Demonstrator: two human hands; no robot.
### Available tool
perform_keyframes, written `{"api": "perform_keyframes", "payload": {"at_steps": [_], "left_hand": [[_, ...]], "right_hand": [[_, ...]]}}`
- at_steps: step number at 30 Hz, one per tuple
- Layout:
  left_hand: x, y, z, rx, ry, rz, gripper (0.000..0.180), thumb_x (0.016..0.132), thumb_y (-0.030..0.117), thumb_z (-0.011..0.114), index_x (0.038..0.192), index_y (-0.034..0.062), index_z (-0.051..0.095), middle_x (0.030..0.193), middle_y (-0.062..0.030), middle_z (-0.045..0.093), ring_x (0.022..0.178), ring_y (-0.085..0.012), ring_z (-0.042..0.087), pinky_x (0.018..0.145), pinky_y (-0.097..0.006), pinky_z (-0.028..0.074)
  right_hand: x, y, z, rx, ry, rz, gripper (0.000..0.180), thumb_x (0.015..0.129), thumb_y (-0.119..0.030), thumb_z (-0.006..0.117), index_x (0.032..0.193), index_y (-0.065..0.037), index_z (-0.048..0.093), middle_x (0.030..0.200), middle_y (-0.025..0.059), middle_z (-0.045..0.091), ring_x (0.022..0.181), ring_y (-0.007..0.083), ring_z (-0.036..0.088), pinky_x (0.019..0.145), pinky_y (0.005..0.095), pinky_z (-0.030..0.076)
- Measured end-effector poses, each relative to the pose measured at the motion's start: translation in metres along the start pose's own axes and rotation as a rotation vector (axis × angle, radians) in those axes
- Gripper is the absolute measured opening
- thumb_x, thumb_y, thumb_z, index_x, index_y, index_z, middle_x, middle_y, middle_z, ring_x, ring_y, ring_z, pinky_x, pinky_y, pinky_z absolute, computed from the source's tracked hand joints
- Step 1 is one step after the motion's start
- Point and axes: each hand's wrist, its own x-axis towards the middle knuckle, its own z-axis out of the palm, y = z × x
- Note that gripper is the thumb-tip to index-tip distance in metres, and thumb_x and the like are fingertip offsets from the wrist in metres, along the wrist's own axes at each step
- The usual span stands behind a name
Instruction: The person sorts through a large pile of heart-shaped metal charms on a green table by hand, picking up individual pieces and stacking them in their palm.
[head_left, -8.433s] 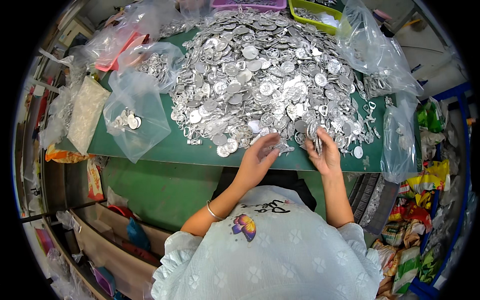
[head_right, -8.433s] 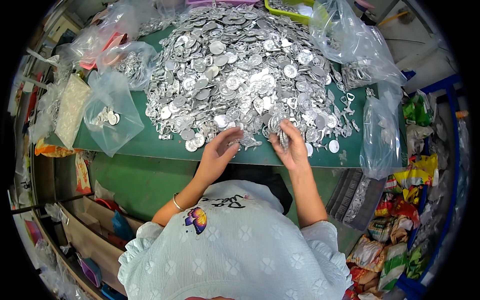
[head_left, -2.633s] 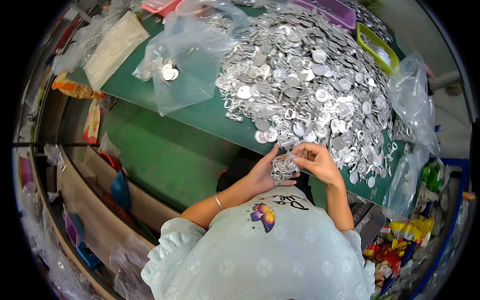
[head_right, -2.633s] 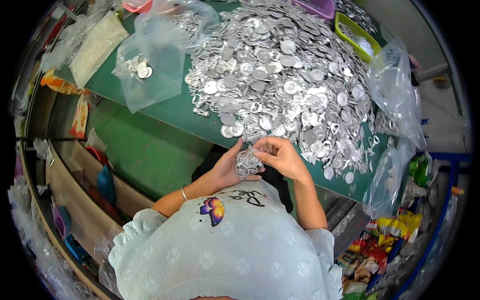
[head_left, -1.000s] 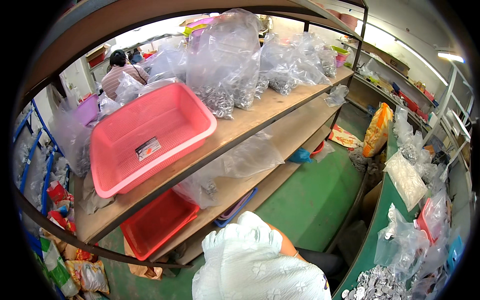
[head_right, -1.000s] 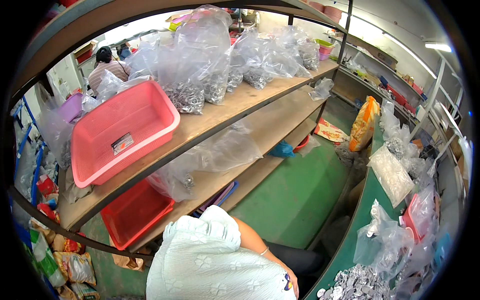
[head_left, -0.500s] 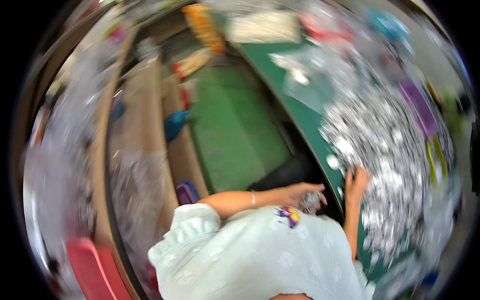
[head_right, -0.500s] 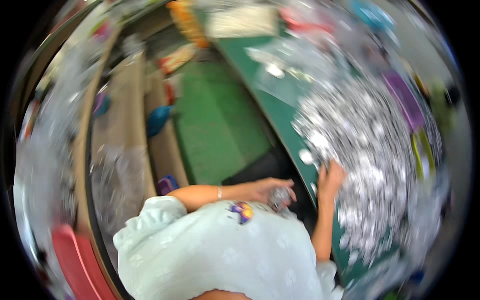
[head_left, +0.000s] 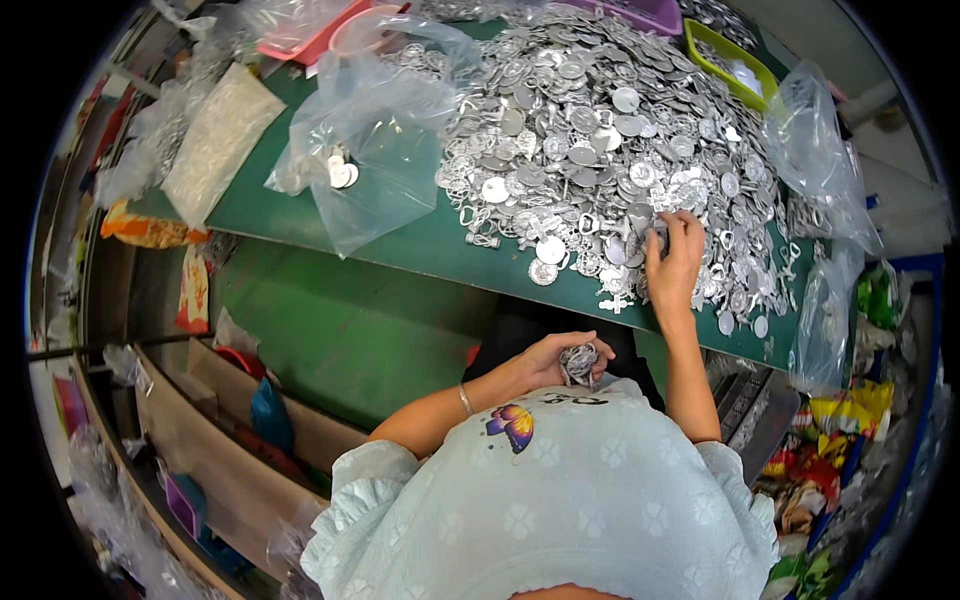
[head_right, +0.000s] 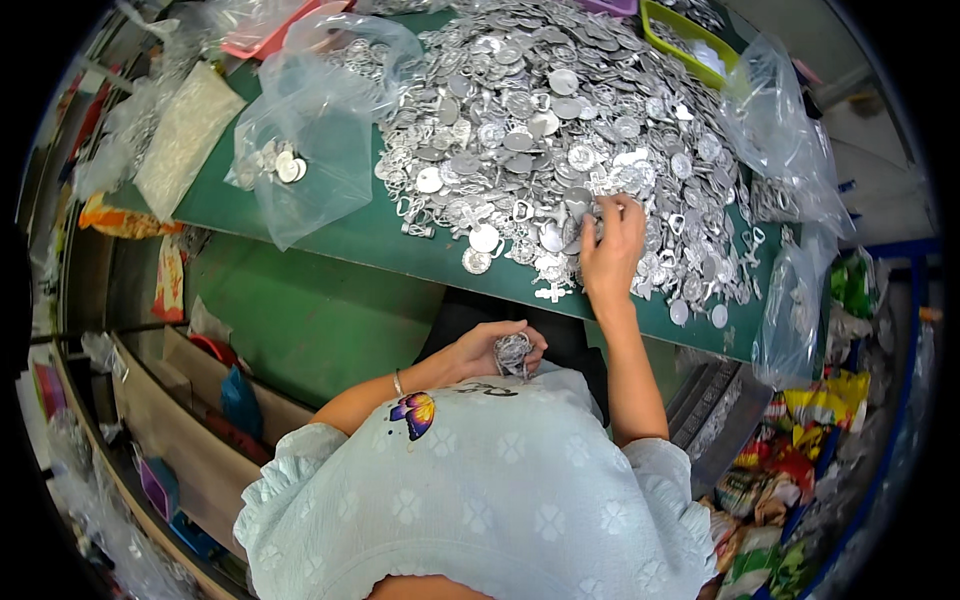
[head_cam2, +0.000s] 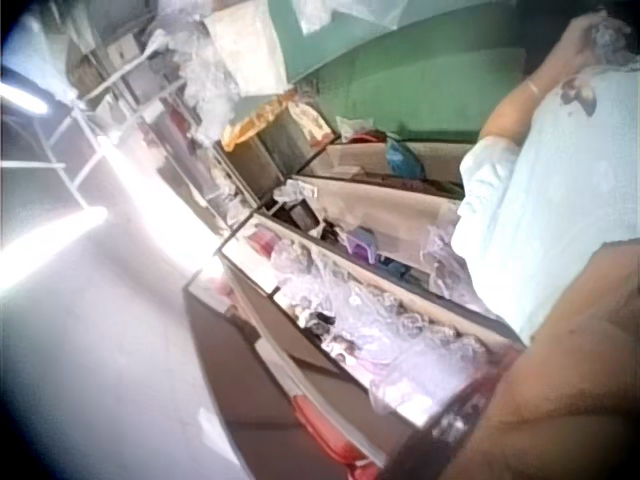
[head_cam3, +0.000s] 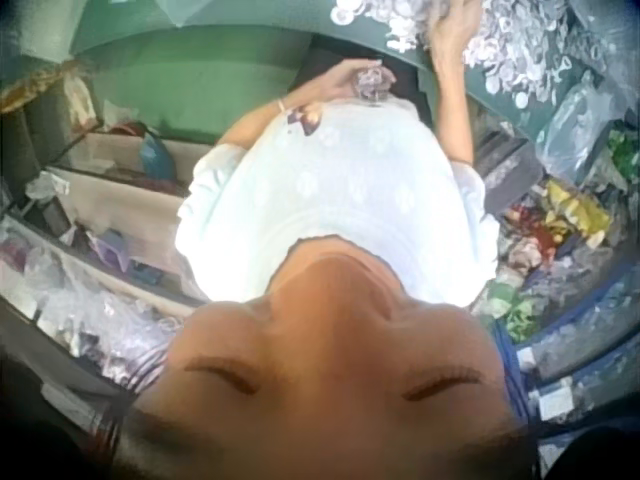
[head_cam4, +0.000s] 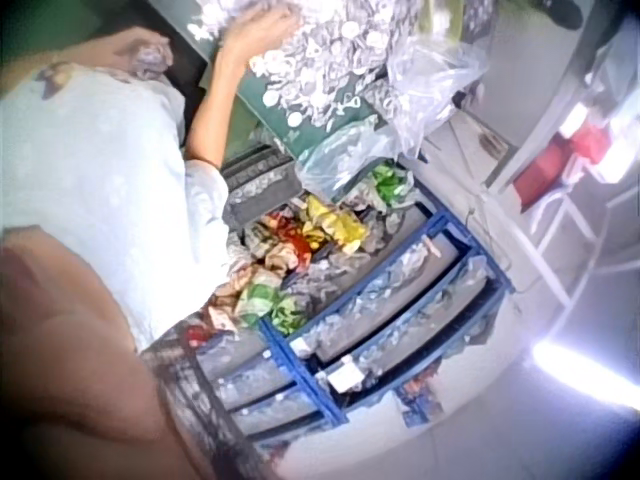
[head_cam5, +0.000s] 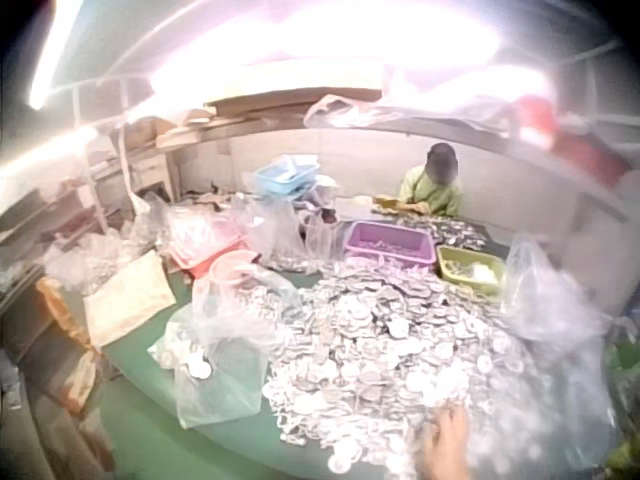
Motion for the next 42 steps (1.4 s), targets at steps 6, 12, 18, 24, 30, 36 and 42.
{"api": "perform_keyframes", "payload": {"at_steps": [6,12,18,24,30,36,42], "left_hand": [[-0.003,0.004,-0.005,-0.099,-0.084,-0.130,0.048,0.090,0.042,0.045,0.096,-0.0037,0.060,0.070,-0.0112,0.053,0.063,-0.0216,0.050,0.062,-0.029,0.042],[-0.006,0.017,0.006,-0.326,-0.032,-0.013,0.045,0.089,0.043,0.044,0.105,0.0042,0.058,0.077,-0.0104,0.050,0.060,-0.0193,0.044,0.066,-0.039,0.043],[-0.008,0.025,0.031,-0.373,0.023,0.195,0.041,0.090,0.037,0.044,0.115,0.0055,0.053,0.116,-0.0213,0.054,0.102,-0.0331,0.056,0.088,-0.050,0.044],[-0.001,0.008,0.011,-0.260,-0.052,0.050,0.046,0.092,0.038,0.044,0.114,-0.0011,0.052,0.102,-0.0197,0.057,0.097,-0.0303,0.057,0.090,-0.048,0.046],[-0.018,0.013,0.042,0.242,0.056,0.151,0.051,0.092,0.042,0.043,0.109,-0.0044,0.055,0.097,-0.0184,0.059,0.090,-0.0261,0.059,0.084,-0.038,0.050],[-0.017,0.008,0.009,0.005,0.094,0.136,0.031,0.089,0.028,0.051,0.100,-0.0001,0.057,0.083,-0.0123,0.058,0.078,-0.0203,0.057,0.067,-0.033,0.051],[-0.021,0.008,0.023,-0.057,0.149,0.140,0.038,0.090,0.031,0.049,0.113,0.0008,0.051,0.092,-0.0136,0.057,0.078,-0.0207,0.055,0.066,-0.034,0.050]], "right_hand": [[-0.023,-0.044,0.007,-0.126,-0.369,-0.208,0.026,0.070,-0.018,0.070,0.090,-0.006,0.059,0.105,0.0077,0.051,0.100,0.0271,0.045,0.081,0.0401,0.035],[-0.026,-0.031,-0.003,0.220,-0.267,-0.064,0.012,0.074,-0.009,0.067,0.082,-0.004,0.060,0.089,0.0066,0.057,0.086,0.0257,0.051,0.078,0.0364,0.037],[-0.016,-0.012,-0.048,0.769,-0.887,-0.012,0.011,0.077,-0.005,0.064,0.086,0.001,0.061,0.087,0.0091,0.060,0.082,0.0191,0.056,0.075,0.0309,0.043],[0.030,-0.005,-0.016,0.265,-0.330,-0.122,0.030,0.073,-0.016,0.069,0.099,-0.004,0.059,0.115,0.0102,0.052,0.109,0.0317,0.044,0.092,0.0399,0.035],[0.019,0.011,0.005,0.047,-0.323,-0.292,0.019,0.071,-0.017,0.070,0.082,-0.006,0.059,0.120,0.0092,0.049,0.117,0.0327,0.039,0.094,0.0506,0.028],[0.019,0.005,-0.015,-0.060,-0.124,-0.086,0.017,0.072,-0.011,0.066,0.085,-0.005,0.058,0.110,0.0117,0.053,0.109,0.0313,0.045,0.091,0.0471,0.030],[0.053,-0.037,0.021,0.214,-0.259,-0.342,0.042,0.072,-0.005,0.064,0.111,-0.003,0.052,0.113,0.0108,0.053,0.112,0.0301,0.046,0.096,0.0450,0.032]]}}
